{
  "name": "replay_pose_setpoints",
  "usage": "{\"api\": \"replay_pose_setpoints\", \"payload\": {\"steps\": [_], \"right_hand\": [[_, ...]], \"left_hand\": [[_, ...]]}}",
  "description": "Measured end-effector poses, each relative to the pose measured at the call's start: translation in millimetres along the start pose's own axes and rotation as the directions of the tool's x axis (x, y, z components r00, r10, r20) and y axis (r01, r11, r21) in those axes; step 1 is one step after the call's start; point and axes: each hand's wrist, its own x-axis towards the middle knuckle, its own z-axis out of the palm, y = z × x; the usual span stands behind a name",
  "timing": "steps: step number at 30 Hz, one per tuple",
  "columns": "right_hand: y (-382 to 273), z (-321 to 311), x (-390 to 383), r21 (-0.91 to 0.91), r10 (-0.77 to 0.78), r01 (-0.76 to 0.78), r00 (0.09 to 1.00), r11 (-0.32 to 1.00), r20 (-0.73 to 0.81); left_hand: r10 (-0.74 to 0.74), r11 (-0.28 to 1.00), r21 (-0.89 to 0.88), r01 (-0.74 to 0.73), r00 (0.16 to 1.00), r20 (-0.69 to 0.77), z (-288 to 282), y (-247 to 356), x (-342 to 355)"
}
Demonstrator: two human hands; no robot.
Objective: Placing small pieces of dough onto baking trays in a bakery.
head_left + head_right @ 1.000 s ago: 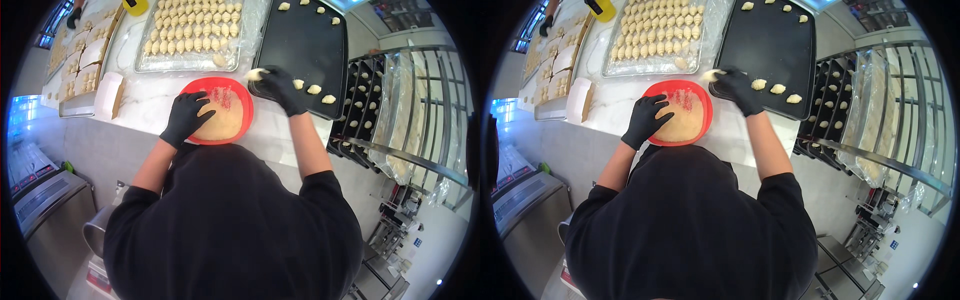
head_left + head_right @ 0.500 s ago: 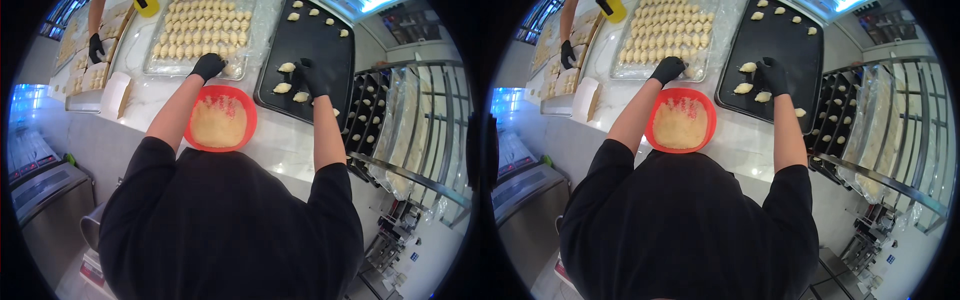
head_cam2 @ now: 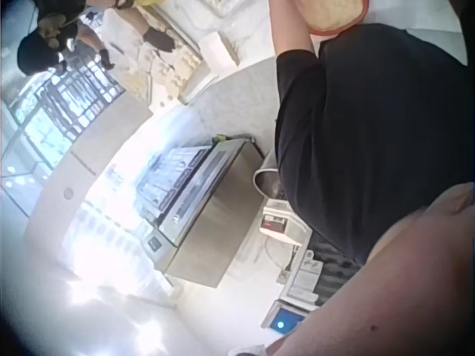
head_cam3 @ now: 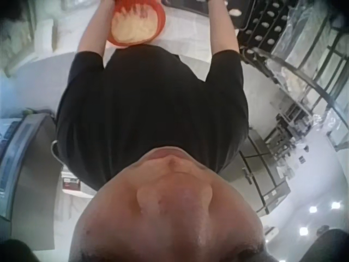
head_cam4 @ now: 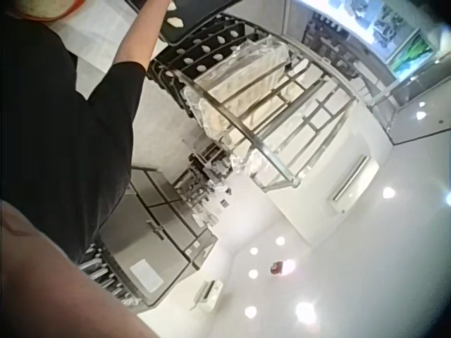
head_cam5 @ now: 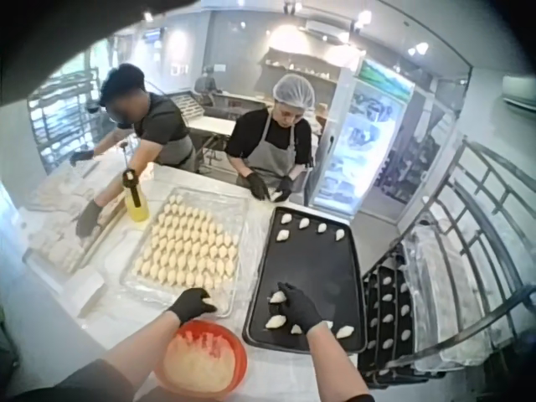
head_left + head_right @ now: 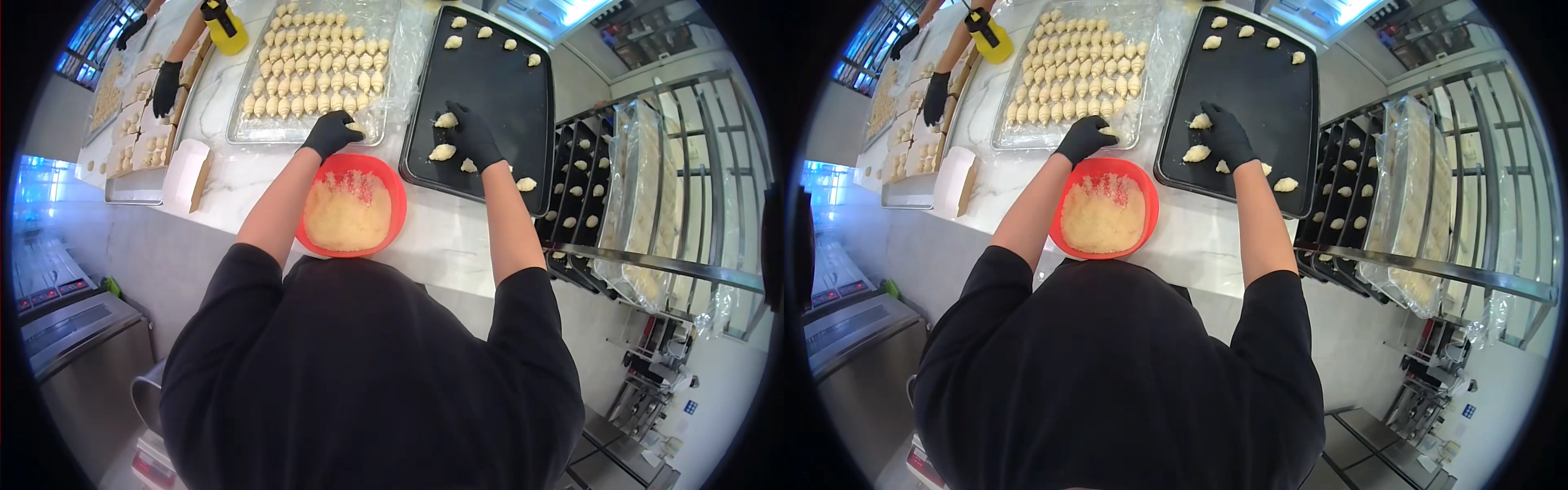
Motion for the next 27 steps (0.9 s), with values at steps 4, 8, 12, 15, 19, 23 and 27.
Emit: {"api": "replay_pose_setpoints", "payload": {"steps": [4, 8, 12, 15, 19, 23, 27], "right_hand": [[2.0, -10.8, 22.6, -0.171, 0.078, -0.026, 0.949, 0.985, 0.306], [-6.7, -13.3, 28.5, -0.246, 0.078, 0.012, 0.932, 0.969, 0.353], [-15.7, -17.1, 24.0, -0.278, 0.041, 0.031, 0.967, 0.960, 0.250], [-25.5, -13.4, 23.3, -0.280, 0.014, 0.042, 0.980, 0.959, 0.197], [-113.2, 8.1, -9.6, 0.383, 0.117, -0.230, 0.948, 0.894, 0.296], [-195.2, 24.2, -52.9, 0.738, 0.098, -0.552, 0.821, 0.388, 0.562], [-212.4, 43.9, -71.6, 0.729, 0.012, -0.673, 0.736, 0.124, 0.677]], "left_hand": [[-0.106, 0.990, -0.099, 0.100, 0.992, -0.063, -35.5, 21.8, -18.0], [-0.192, 0.969, -0.183, 0.166, 0.972, -0.135, -66.5, 21.1, -52.5], [-0.225, 0.946, -0.275, 0.173, 0.959, -0.172, -78.3, 22.5, -84.6], [-0.207, 0.912, -0.389, 0.132, 0.966, -0.157, -74.8, 32.9, -108.2], [-0.089, 0.917, -0.400, 0.012, 0.980, -0.175, -74.8, 64.8, -138.6], [0.036, 0.903, -0.421, -0.078, 0.994, -0.108, -72.6, 88.6, -150.1], [0.317, 0.910, -0.193, -0.367, 0.916, -0.245, -65.5, 70.9, -150.0]]}}
